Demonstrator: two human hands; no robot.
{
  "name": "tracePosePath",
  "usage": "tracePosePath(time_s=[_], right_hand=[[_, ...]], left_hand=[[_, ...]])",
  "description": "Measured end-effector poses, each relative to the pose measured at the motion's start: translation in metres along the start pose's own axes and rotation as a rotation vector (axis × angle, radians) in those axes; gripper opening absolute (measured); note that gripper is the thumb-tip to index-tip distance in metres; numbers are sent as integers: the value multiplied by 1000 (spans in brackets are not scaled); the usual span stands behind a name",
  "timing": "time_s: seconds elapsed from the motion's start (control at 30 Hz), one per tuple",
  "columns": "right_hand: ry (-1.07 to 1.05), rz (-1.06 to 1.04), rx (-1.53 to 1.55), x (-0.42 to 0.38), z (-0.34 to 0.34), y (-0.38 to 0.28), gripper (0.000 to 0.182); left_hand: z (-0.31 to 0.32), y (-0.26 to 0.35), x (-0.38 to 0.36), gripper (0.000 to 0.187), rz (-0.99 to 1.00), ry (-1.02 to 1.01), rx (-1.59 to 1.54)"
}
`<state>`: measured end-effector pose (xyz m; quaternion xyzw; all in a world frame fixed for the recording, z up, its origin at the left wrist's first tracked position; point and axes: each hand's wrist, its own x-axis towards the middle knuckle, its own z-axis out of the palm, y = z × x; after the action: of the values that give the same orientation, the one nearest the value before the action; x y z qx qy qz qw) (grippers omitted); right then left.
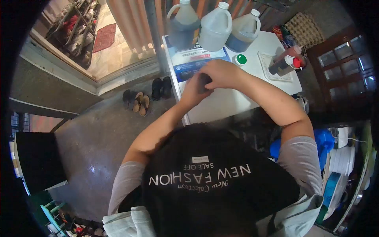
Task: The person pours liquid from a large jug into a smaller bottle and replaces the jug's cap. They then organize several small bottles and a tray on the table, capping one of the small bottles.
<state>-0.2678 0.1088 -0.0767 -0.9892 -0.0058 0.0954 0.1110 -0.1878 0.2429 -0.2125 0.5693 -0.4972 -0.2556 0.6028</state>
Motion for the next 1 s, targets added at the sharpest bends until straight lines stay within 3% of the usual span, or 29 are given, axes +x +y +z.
tracePosePath(time_s=[0.13,0.23,0.3,0.37,0.43,0.5,0.53,0.6,0.7,0.87,1.0], right_hand=[[-80,156,-115,2,-1,-13,46],[86,24,-123,-1,1,-8,51],[-77,286,-191,-3,-22,-33,48],[-73,308,-163,-6,-28,-37,42],[-71,321,-139,-5,-20,-27,39],[120,-211,67,-5,8,0,39],[119,-210,70,-6,6,0,39],[3,-120,66,-7,-1,0,39],[11,-3,-1,-2,6,5,37],[37,209,-84,1,3,-20,43],[-61,364,-96,1,-10,-25,39]], left_hand=[[1,-16,2,69,25,6,87],[-2,-14,3,67,43,6,103],[-1,-17,4,65,52,-4,139],[-2,-28,8,69,250,-32,258],[0,-28,5,69,138,-27,169],[1,-26,4,69,22,-21,79],[2,-26,3,68,71,-4,107],[2,-26,4,68,117,10,133],[3,-22,4,66,136,26,130],[0,-25,5,67,-29,-15,149],[-1,-25,5,73,40,-7,221]])
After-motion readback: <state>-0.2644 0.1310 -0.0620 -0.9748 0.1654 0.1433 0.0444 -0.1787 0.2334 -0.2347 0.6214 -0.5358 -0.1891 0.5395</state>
